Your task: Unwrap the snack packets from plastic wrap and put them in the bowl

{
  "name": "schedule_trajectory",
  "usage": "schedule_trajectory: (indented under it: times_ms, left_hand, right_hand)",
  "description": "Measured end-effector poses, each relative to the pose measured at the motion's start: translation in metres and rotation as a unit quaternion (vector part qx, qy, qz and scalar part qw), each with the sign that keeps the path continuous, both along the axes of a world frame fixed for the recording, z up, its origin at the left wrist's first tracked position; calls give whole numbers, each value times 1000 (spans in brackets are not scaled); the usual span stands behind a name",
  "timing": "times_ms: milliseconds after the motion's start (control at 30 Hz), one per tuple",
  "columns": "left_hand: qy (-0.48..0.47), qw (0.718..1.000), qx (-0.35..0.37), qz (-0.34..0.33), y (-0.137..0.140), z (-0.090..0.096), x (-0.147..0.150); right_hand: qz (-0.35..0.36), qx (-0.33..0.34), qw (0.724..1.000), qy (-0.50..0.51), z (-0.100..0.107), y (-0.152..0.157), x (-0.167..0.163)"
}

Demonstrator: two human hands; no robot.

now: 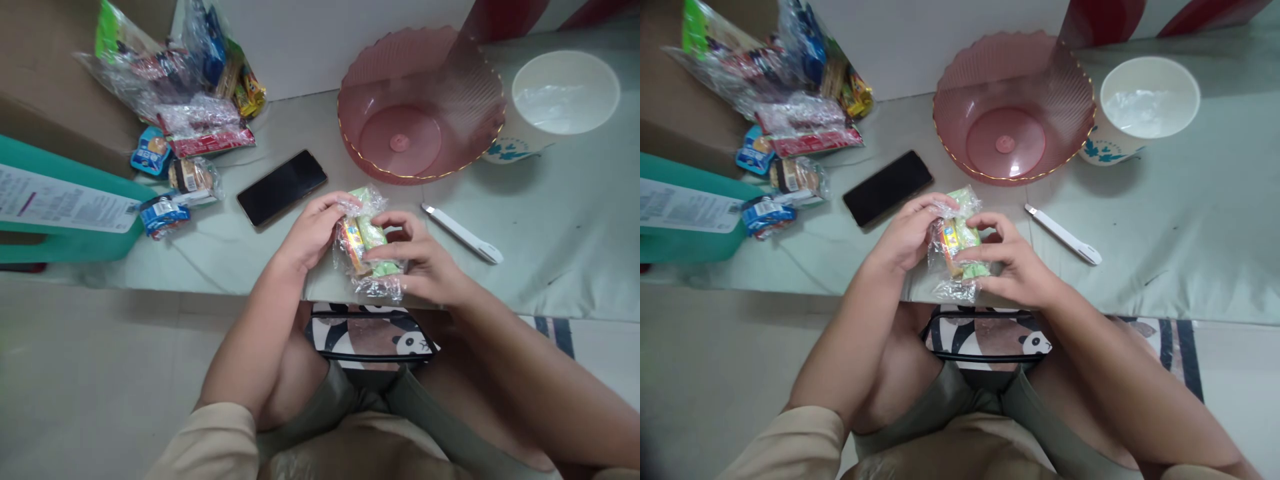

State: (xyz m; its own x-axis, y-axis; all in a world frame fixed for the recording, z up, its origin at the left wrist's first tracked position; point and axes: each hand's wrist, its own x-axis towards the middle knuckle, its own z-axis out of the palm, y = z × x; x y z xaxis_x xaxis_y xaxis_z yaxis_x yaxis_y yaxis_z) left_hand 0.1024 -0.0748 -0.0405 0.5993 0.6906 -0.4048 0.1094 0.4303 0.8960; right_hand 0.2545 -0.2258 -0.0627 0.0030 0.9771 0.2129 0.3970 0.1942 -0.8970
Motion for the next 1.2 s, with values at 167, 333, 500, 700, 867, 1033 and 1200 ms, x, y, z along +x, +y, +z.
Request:
schedule_trajectory:
  times_ms: [167,333,500,700,867,1033,1200]
  left_hand:
    - [-1,1000,-3,7,-1,-3,1]
    - [-32,999,-15,-12,-1,-3,1]
    - [-52,992,-68,-88,-4,2,-1]
    - [-51,991,-14,-125,-10,-2,1]
    - [-11,972,161,-171,-9,-5,-1]
    - [-20,952,223,-209,-6,-4,-3]
    - [38,964,219,-145,-5,-10,-2]
  right_hand:
    - [-12,8,998,54,0,2,-6]
    - [-86,-24,994,63,-4,5,-12]
    - [-159,-19,987,30,-4,8,-15]
    - [-246,-39,968,13,-2,13,-16]
    - [-245,-109,961,73,4,18,-12]
    - [-213,-143,955,147,2,20,-8]
    - [-166,-139,964,155,7,15,2]
